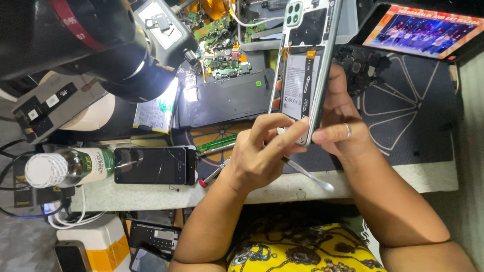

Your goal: The person disassembles a smartphone by prying open the back cover, removing screws, and detaching internal components including the battery and logic board. The person uses a metal prying tool and a screwdriver to separate parts and places them on the workbench.

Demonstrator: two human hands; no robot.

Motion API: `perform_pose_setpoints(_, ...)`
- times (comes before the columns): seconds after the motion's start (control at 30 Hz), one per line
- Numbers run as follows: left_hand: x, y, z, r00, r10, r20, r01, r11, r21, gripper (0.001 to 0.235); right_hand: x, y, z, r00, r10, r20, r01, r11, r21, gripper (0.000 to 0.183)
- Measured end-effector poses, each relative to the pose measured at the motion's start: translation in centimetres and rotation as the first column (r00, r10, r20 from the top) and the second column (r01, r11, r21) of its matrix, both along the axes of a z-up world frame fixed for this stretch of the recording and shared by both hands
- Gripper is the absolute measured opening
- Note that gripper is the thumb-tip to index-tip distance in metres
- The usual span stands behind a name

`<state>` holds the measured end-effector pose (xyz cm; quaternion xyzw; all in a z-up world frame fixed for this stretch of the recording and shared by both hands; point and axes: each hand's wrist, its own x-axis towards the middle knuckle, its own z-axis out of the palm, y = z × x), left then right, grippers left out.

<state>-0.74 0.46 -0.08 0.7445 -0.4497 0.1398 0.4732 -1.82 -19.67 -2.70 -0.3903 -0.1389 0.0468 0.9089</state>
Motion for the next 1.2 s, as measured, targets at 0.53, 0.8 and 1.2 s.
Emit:
perform_pose_setpoints(0.53, -0.6, -1.0, 0.0, 0.981, -0.031, 0.192, 0.027, 0.999, 0.028, 0.045, 0.2, -0.4, -2.1, 0.979, 0.114, -0.169, -0.07, 0.966, 0.249, 0.104)
perform_pose_setpoints(0.8, 0.3, 0.7, -0.5, 0.821, 0.223, -0.526, -0.456, 0.809, -0.37, 0.051, -0.2, 0.8, -1.0, 0.885, 0.234, -0.403, -0.26, 0.966, -0.011, 0.104)
perform_pose_setpoints(1.2, 1.2, 1.2, -0.5, 0.65, -0.11, -0.752, -0.456, 0.735, -0.502, 0.039, -0.4, 1.0, -0.8, 0.856, 0.287, -0.43, -0.346, 0.936, -0.063, 0.1)
